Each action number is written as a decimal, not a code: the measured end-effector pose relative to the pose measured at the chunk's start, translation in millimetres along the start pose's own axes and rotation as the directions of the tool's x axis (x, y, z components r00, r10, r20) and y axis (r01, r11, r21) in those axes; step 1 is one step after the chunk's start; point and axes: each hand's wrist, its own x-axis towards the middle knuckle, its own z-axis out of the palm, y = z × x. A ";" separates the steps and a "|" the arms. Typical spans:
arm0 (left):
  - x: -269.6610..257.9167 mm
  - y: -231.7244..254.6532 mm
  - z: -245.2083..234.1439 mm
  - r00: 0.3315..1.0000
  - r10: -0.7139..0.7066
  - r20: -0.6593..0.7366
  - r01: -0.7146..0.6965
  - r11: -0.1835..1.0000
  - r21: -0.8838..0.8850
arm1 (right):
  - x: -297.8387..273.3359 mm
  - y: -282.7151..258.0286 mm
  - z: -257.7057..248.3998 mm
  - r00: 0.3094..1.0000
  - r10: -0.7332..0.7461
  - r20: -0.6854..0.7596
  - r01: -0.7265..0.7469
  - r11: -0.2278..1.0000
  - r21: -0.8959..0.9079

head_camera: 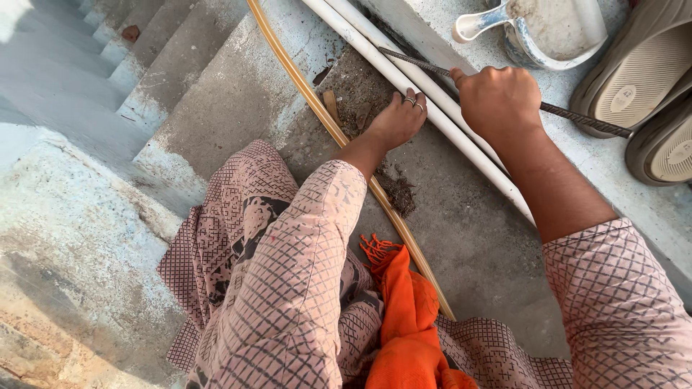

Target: The person uses a metal rod to scrape and clear debris from around pipes running along concrete stairs, occasionally using a broom.

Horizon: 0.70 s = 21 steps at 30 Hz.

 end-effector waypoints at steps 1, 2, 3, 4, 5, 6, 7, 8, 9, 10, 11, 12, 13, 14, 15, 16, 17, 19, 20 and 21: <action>3.6 1.6 -0.6 0.999 0.038 0.033 -0.040 0.995 0.090 | 3.6 1.3 -0.6 0.999 0.005 0.054 -0.005 1.000 -0.001; 5.2 3.2 -2.0 0.999 0.043 0.033 -0.046 0.995 0.091 | 5.4 2.9 0.5 0.998 0.009 0.055 -0.009 1.000 0.002; 6.8 3.6 -4.2 1.000 0.019 -0.010 -0.018 0.999 0.038 | 8.3 4.9 2.6 0.999 0.023 0.023 -0.024 0.998 0.057; 9.1 3.8 -7.2 0.999 -0.008 -0.052 0.007 1.000 -0.019 | 11.3 6.1 6.4 0.999 0.036 -0.008 -0.035 0.993 0.110; 12.3 2.9 -10.2 0.999 -0.004 -0.053 0.003 1.000 -0.020 | 14.6 3.9 12.2 0.999 0.040 -0.005 -0.039 0.993 0.112; 13.4 1.9 -11.8 0.992 -0.089 -0.089 0.088 0.996 -0.021 | 18.2 -3.2 19.7 0.999 0.030 -0.042 -0.024 0.988 0.152; 13.3 1.3 -12.6 0.977 -0.174 -0.125 0.172 0.985 -0.025 | 21.3 -12.0 27.5 0.997 0.023 -0.079 -0.008 0.982 0.191; 16.6 1.1 -14.5 0.977 -0.172 -0.124 0.171 0.985 -0.020 | 27.6 -24.4 33.2 0.996 0.024 -0.082 -0.008 0.981 0.195; 22.3 4.2 -17.8 0.953 -0.222 -0.207 0.244 0.966 0.088 | 33.9 -38.8 37.0 0.994 0.043 -0.105 -0.020 0.976 0.217; 23.3 4.8 -18.8 0.920 -0.265 -0.288 0.326 0.926 0.189 | 39.6 -49.9 38.8 0.990 0.055 -0.129 -0.022 0.970 0.241; 23.4 3.5 -19.1 0.921 -0.269 -0.281 0.329 0.924 0.194 | 44.0 -53.6 38.8 0.990 0.048 -0.134 -0.013 0.969 0.246; 26.4 7.5 -21.0 0.933 -0.224 -0.281 0.299 0.917 0.264 | 44.3 -52.6 38.4 0.989 0.056 -0.133 -0.021 0.967 0.254; 28.3 10.7 -21.4 0.944 -0.178 -0.277 0.268 0.904 0.332 | 43.3 -51.7 36.4 0.989 0.064 -0.133 -0.028 0.965 0.261; 32.6 10.8 -20.9 0.943 -0.181 -0.279 0.270 0.905 0.328 | 40.3 -45.6 32.9 0.989 0.063 -0.132 -0.027 0.966 0.256; 36.1 9.9 -18.9 0.983 -0.125 -0.137 0.158 0.950 0.269 | 34.5 -36.7 28.4 0.995 0.042 -0.088 -0.021 0.974 0.226; 42.7 6.9 -17.2 0.998 -0.057 -0.002 0.056 0.979 0.195 | 30.1 -26.4 21.7 0.998 0.022 -0.050 -0.012 0.981 0.193; 50.7 5.8 -15.8 0.998 -0.064 -0.009 0.064 0.978 0.196 | 22.3 -16.6 15.5 0.998 0.021 -0.055 -0.011 0.983 0.185; 57.1 17.9 -8.7 0.998 -0.038 -0.055 0.050 0.974 0.219 | -0.3 -4.9 8.6 0.996 0.013 -0.084 0.003 0.984 0.179; 60.4 20.8 -3.3 0.998 -0.034 -0.058 0.046 0.976 0.214 | -4.5 -0.5 5.8 0.997 0.015 -0.078 -0.001 0.984 0.178; 64.3 22.2 2.4 0.996 -0.081 -0.041 0.089 0.960 0.264 | -8.4 4.4 3.8 0.999 0.032 -0.030 -0.027 0.984 0.174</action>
